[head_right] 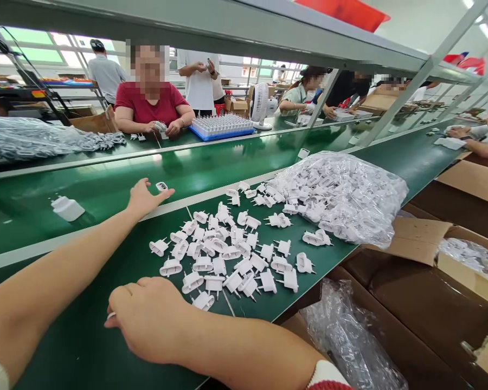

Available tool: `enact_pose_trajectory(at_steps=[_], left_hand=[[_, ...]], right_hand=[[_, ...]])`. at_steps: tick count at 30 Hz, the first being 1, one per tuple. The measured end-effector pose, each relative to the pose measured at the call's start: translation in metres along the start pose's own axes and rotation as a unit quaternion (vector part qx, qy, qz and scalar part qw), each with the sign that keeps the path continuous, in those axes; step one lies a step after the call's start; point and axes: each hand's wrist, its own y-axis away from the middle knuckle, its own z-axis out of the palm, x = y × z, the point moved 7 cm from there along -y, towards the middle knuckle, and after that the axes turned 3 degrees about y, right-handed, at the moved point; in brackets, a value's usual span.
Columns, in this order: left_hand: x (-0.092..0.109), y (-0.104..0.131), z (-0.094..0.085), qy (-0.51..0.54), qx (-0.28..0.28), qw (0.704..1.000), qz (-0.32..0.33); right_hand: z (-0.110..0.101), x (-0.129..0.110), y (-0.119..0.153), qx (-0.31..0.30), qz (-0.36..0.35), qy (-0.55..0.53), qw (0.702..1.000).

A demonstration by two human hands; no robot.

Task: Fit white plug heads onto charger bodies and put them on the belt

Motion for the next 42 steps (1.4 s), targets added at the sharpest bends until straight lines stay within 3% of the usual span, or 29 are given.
enact_pose_trajectory(at_steps=[2,5,8,10,14,17,21,24,27,29,35,42], left_hand=[[0.004,-0.012,0.020,0.002,-0.026,0.999,-0.035],[0.002,-0.020,0.028,0.011,-0.018,0.998,-0.061],[-0.005,-0.008,0.016,0.035,-0.003,0.997,-0.067],[-0.010,0.011,-0.001,0.054,0.012,0.997,-0.050],[-0.023,0.079,-0.052,0.081,0.029,0.996,-0.020],[-0.034,0.147,-0.080,0.128,-0.030,0.991,-0.030],[-0.046,0.231,-0.090,0.195,-0.095,0.974,-0.071],[-0.046,0.266,-0.083,0.205,-0.118,0.970,-0.062],[-0.044,0.274,-0.079,0.209,-0.126,0.969,-0.024],[-0.045,0.271,-0.083,0.187,-0.127,0.974,-0.008],[-0.045,0.269,-0.089,0.167,-0.167,0.971,0.027],[-0.042,0.268,-0.083,0.184,-0.172,0.966,0.064]], right_hand=[[0.004,0.005,-0.002,-0.025,0.029,-0.034,0.999],[0.004,0.010,-0.004,-0.034,0.057,-0.080,0.995],[-0.002,0.016,-0.004,-0.003,0.093,-0.124,0.988],[-0.007,0.022,-0.002,0.027,0.127,-0.165,0.978],[-0.014,0.033,0.004,0.077,0.204,-0.259,0.941],[-0.018,0.039,0.008,0.133,0.234,-0.289,0.919],[-0.015,0.043,0.006,0.169,0.232,-0.364,0.886],[-0.008,0.047,0.002,0.168,0.228,-0.454,0.845],[-0.004,0.049,-0.002,0.155,0.218,-0.523,0.809],[-0.004,0.051,-0.004,0.155,0.203,-0.533,0.806],[-0.007,0.050,-0.003,0.151,0.157,-0.498,0.840],[-0.011,0.047,0.001,0.215,0.136,-0.404,0.879]])
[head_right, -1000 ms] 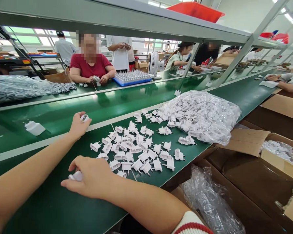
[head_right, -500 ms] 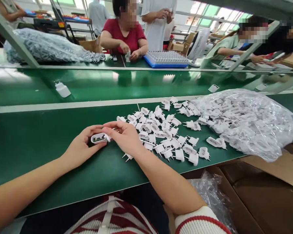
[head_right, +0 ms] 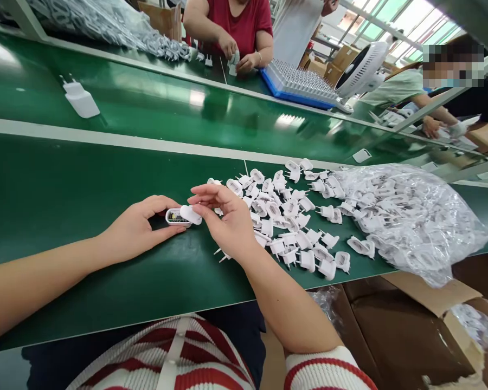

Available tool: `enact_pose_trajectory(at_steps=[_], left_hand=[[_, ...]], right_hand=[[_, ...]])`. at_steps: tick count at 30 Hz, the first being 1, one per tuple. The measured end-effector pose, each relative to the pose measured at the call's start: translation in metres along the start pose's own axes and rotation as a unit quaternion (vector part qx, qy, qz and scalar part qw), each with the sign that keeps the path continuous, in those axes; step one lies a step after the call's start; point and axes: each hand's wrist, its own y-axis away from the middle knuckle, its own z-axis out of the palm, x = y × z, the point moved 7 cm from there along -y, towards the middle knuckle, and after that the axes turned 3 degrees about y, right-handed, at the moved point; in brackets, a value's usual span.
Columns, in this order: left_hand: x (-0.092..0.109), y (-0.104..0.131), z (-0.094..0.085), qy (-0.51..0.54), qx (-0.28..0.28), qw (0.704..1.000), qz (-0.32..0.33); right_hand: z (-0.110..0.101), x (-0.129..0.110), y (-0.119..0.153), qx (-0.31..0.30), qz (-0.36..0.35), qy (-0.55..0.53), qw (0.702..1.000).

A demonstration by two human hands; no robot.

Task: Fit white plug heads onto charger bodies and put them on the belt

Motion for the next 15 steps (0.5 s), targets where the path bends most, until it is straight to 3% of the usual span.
enact_pose_trajectory(at_steps=[8,15], left_hand=[[-0.0013,0.0002,-0.0002,-0.009,0.003,1.000,0.007],[-0.0004,0.0003,-0.0015,0.003,0.003,1.000,0.017]], right_hand=[[-0.0002,0.0015,0.0030,0.020,0.005,0.148,0.989],[0.0071,-0.0078,0.0027,-0.057,-0.058,0.176,0.981]])
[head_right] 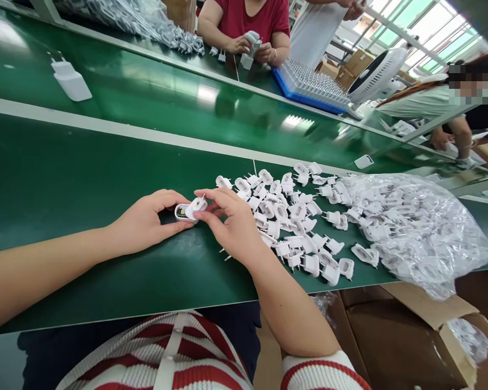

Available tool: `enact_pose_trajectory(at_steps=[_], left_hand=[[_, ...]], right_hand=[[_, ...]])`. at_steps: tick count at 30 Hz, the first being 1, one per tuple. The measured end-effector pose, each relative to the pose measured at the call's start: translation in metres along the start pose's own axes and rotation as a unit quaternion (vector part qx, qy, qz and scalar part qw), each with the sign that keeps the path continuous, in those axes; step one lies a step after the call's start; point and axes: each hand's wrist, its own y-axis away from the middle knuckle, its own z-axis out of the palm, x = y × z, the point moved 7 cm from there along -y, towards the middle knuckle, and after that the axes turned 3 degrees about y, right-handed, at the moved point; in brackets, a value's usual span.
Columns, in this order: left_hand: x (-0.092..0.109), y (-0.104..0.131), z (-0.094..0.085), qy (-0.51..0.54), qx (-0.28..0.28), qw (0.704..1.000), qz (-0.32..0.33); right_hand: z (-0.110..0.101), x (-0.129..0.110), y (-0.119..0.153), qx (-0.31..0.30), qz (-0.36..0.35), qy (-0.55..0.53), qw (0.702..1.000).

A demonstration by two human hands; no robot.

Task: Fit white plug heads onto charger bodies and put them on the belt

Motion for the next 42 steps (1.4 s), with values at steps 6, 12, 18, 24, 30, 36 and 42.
enact_pose_trajectory(at_steps=[6,12,18,24,30,36,42], left_hand=[[0.002,0.000,0.002,-0.012,0.001,1.000,-0.002],[0.003,0.000,0.003,-0.022,-0.002,1.000,0.000],[-0.001,-0.001,0.004,-0.028,0.002,0.999,-0.024],[-0.001,-0.001,0.004,-0.010,0.007,1.000,-0.021],[-0.002,-0.002,0.005,-0.019,-0.003,0.999,-0.041],[-0.002,-0.002,0.005,0.000,0.003,0.999,-0.047],[-0.004,-0.002,0.005,0.006,0.011,0.998,-0.067]], right_hand=[[-0.011,-0.009,0.003,0.091,-0.028,0.007,0.995],[0.001,-0.022,0.005,0.051,-0.093,0.077,0.991],[0.007,-0.021,0.007,0.042,-0.127,0.138,0.981],[0.009,-0.016,0.008,0.050,-0.118,0.171,0.977],[0.006,-0.017,0.010,0.069,-0.097,0.184,0.976],[0.008,-0.022,0.011,0.054,-0.119,0.205,0.970],[0.010,-0.026,0.011,0.037,-0.120,0.256,0.959]])
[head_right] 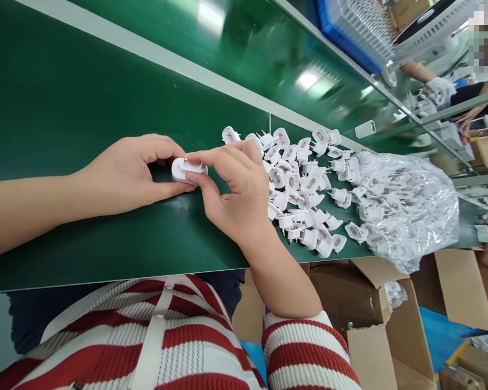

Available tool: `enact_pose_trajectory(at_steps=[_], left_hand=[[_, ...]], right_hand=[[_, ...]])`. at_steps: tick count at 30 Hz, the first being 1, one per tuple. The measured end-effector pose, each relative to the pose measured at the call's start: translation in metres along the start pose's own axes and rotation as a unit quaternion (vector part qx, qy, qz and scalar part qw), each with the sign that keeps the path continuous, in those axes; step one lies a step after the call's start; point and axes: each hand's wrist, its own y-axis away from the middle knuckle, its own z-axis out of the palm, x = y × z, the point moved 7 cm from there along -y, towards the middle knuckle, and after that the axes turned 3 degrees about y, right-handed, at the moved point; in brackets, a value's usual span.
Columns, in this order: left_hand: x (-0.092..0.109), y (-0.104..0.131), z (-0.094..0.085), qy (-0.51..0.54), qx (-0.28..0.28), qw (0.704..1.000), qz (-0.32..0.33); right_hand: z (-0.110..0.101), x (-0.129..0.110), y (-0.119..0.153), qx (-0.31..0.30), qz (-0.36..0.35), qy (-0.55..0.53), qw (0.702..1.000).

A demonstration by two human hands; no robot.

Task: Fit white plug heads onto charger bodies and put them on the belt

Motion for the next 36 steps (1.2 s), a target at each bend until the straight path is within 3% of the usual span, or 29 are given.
enact_pose_trajectory(at_steps=[10,20,23,26,30,33,35,36], left_hand=[[0.000,-0.001,0.000,-0.005,0.006,1.000,-0.019],[0.005,0.004,-0.002,-0.025,0.005,0.996,0.082],[0.008,0.006,-0.004,-0.021,0.013,0.998,0.055],[0.009,0.003,-0.011,-0.008,0.032,0.999,-0.023],[0.003,-0.024,-0.038,0.000,0.078,0.993,-0.093],[-0.005,-0.072,-0.076,-0.086,0.143,0.984,-0.067],[-0.012,-0.108,-0.108,-0.175,0.213,0.959,-0.063],[-0.017,-0.127,-0.119,-0.194,0.220,0.954,-0.068]], right_hand=[[-0.001,-0.001,-0.010,-0.045,0.030,0.023,0.998],[0.003,0.002,-0.002,-0.016,0.053,-0.057,0.997],[0.001,0.008,-0.001,-0.004,0.071,-0.084,0.994],[-0.006,0.015,-0.003,0.023,0.088,-0.098,0.991],[-0.013,0.015,-0.003,0.055,0.085,-0.101,0.990],[-0.009,0.005,0.000,0.048,0.051,-0.110,0.991],[-0.005,-0.001,0.001,0.036,0.028,-0.115,0.992],[-0.004,-0.002,0.001,0.029,0.020,-0.116,0.993]])
